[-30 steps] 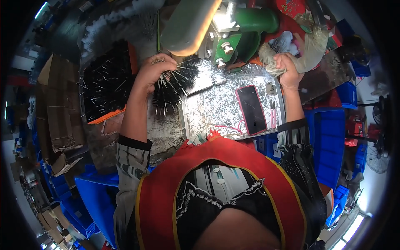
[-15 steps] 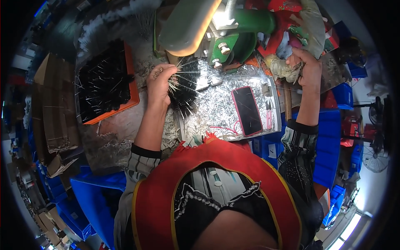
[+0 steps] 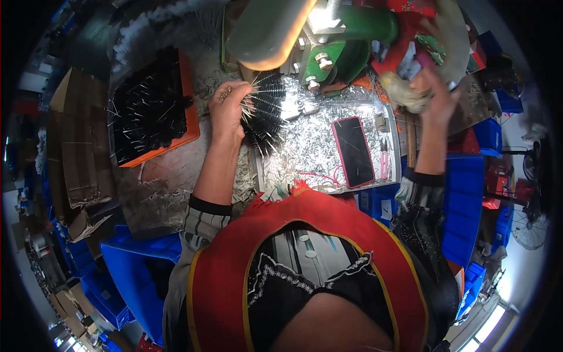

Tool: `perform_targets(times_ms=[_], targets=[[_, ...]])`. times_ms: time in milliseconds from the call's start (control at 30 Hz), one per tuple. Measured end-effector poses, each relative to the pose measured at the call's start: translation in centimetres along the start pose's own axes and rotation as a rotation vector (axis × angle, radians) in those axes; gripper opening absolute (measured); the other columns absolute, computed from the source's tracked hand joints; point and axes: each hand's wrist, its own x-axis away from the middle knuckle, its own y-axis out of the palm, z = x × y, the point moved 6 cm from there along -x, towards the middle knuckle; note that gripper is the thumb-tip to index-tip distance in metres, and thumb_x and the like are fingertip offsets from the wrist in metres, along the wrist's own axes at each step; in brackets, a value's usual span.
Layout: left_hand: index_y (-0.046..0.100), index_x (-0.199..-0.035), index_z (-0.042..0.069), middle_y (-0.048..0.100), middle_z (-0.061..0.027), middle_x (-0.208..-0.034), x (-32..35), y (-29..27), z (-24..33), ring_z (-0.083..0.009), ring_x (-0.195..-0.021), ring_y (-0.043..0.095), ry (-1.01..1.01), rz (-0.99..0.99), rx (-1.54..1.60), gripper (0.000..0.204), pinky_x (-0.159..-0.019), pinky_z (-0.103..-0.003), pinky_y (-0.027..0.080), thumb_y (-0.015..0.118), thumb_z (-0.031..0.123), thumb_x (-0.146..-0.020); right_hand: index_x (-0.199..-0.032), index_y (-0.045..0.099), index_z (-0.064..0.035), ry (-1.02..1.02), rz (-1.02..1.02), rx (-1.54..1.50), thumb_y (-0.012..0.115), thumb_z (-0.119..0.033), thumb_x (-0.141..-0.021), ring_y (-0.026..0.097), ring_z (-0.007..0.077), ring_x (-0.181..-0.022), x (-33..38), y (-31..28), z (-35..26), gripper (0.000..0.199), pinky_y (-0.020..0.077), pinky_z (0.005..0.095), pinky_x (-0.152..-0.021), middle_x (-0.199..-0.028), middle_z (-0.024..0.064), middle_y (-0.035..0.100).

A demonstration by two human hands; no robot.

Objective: Assembling and processing black industrial brushes using a workstation machine.

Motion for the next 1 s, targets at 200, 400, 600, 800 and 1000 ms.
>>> perform_targets(times_ms=[200, 400, 600, 800, 1000], targets=[[0.060, -0.077, 0.004, 0.062, -0.0060, -0.074, -0.1, 2.7, 1.1, -0.0105, -0.063, 0.057, -0.112, -0.295, -0.247, 0.008, -0.053, -0.021, 0.045, 0.063, 0.000, -0.071, -0.056, 0.051, -0.0001, -0.171, 0.073, -0.256, 0.058, -0.003, -0.072, 0.049, 0.0184, -0.047, 0.6, -1.1, 3.7, 0.018, 0.0448, 0.0316, -0.059, -0.053, 0.0085, 0.049], [0.058, -0.080, 0.004, 0.063, -0.0063, -0.076, 0.0, 1.4, 0.0, -0.0102, -0.062, 0.057, -0.089, -0.264, 0.021, 0.009, -0.052, -0.021, 0.046, 0.062, -0.001, -0.073, -0.060, 0.056, 0.0019, 0.130, 0.014, -0.093, 0.060, -0.009, -0.072, 0.050, 0.0179, -0.046, -0.6, -1.5, 0.2, 0.017, 0.0414, 0.0287, -0.050, -0.055, 0.0115, 0.056], [0.059, -0.082, 0.004, 0.064, -0.0069, -0.079, -0.4, 1.2, -0.3, -0.0111, -0.066, 0.060, -0.062, -0.220, 0.040, 0.010, -0.054, -0.021, 0.047, 0.063, 0.000, -0.074, -0.064, 0.059, 0.0000, 0.257, -0.054, -0.102, 0.063, -0.012, -0.071, 0.051, 0.0163, -0.046, -1.5, -2.1, -0.5, 0.015, 0.0400, 0.0268, -0.047, -0.055, 0.0100, 0.056], [0.059, -0.081, 0.004, 0.064, -0.0062, -0.079, -0.5, 1.0, 0.0, -0.0108, -0.065, 0.059, -0.052, -0.201, 0.007, 0.008, -0.055, -0.021, 0.047, 0.063, 0.001, -0.075, -0.051, 0.045, -0.0066, 0.238, -0.021, 0.014, 0.059, -0.012, -0.075, 0.043, 0.0173, -0.043, -1.5, -0.6, -3.6, 0.028, 0.0405, 0.0296, -0.052, -0.047, 0.0046, 0.040], [0.059, -0.081, 0.005, 0.064, -0.0066, -0.080, -0.6, 1.9, 0.6, -0.0109, -0.065, 0.058, -0.049, -0.242, -0.048, 0.009, -0.055, -0.021, 0.047, 0.063, 0.001, -0.074, -0.063, 0.057, 0.0015, -0.239, 0.175, -0.211, 0.060, -0.005, -0.072, 0.052, 0.0168, -0.045, 1.6, -1.2, 2.6, 0.012, 0.0422, 0.0282, -0.048, -0.054, 0.0085, 0.054]])
